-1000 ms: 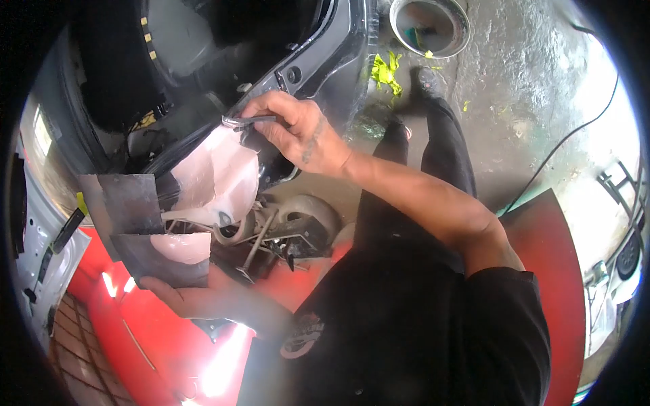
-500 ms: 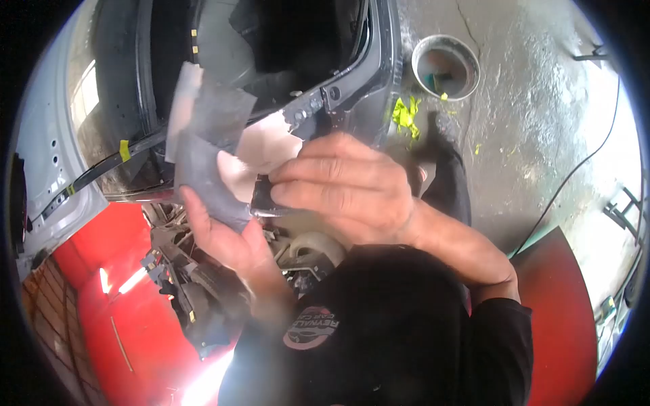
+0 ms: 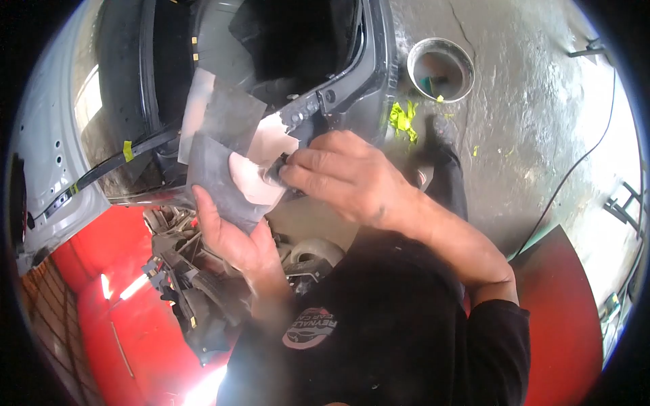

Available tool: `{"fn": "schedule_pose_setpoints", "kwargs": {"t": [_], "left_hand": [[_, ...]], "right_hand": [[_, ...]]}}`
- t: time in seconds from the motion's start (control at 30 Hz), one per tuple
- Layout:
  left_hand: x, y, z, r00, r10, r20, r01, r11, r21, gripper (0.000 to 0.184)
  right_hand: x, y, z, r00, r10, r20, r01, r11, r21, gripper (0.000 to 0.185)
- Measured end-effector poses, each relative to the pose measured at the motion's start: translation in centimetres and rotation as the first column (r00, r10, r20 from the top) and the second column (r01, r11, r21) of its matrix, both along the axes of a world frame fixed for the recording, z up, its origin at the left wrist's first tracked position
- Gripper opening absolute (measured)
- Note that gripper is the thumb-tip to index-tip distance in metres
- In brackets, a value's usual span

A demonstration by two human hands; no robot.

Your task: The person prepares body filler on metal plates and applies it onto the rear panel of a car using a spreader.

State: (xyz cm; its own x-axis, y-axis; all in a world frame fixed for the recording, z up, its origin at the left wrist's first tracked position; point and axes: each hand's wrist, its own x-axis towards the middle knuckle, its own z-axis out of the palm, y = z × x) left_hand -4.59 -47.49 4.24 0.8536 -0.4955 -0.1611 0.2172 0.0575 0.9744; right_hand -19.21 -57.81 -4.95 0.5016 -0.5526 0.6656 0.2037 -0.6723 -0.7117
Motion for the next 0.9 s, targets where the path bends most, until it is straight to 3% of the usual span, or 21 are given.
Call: {"fn": "schedule_pose_setpoints", "kwargs": {"t": [0.07, 0.1, 0.17, 0.27, 0.33, 0.4, 0.5, 0.7, 0.9], "left_hand": [[0.2, 0.0, -0.1, 1.0, 0.008, 0.02, -0.007, 0.999, -0.033, 0.059], [0.1, -0.2, 0.3, 0.999, -0.01, 0.049, 0.013, 0.998, -0.065, 0.058], [-0.1, -0.7, 1.4, 1.0, -0.013, 0.022, 0.016, 0.989, -0.149, 0.057], [-0.3, -1.7, 1.4, 0.931, 0.145, 0.335, -0.18, 0.981, 0.078, 0.063], [0.3, -0.6, 0.6, 0.9, 0.072, 0.43, -0.148, 0.978, 0.146, 0.059], [0.3, -0.4, 0.0, 0.859, 0.031, 0.51, -0.162, 0.963, 0.214, 0.058], [0.3, -0.8, -0.6, 0.883, 0.128, 0.452, -0.221, 0.962, 0.158, 0.056], [0.9, -0.5, -1.2, 0.856, 0.096, 0.508, -0.196, 0.97, 0.147, 0.055], [1.5, -0.4, -1.6, 0.856, 0.086, 0.51, -0.138, 0.988, 0.065, 0.054]], "right_hand": [[0.4, 0.0, -2.1, 0.997, 0.019, -0.07, -0.016, 0.999, 0.039, 0.04], [0.4, 0.2, -3.7, 0.993, 0.102, -0.063, -0.085, 0.971, 0.223, 0.039], [1.2, 0.5, -6.6, 0.997, 0.036, -0.071, -0.002, 0.9, 0.435, 0.038], [3.0, 0.2, -8.4, 0.999, 0.039, 0.005, -0.034, 0.783, 0.621, 0.033], [5.1, 0.3, -9.6, 0.992, 0.055, 0.11, -0.115, 0.726, 0.678, 0.032], [7.0, 0.5, -10.5, 0.989, 0.016, 0.149, -0.116, 0.713, 0.692, 0.033], [8.7, 0.6, -11.9, 0.98, 0.008, 0.197, -0.14, 0.733, 0.665, 0.037], [9.3, 0.8, -12.4, 0.966, 0.079, 0.247, -0.206, 0.81, 0.548, 0.038], [8.4, 0.3, -11.7, 0.949, 0.172, 0.264, -0.305, 0.711, 0.633, 0.035]]}}
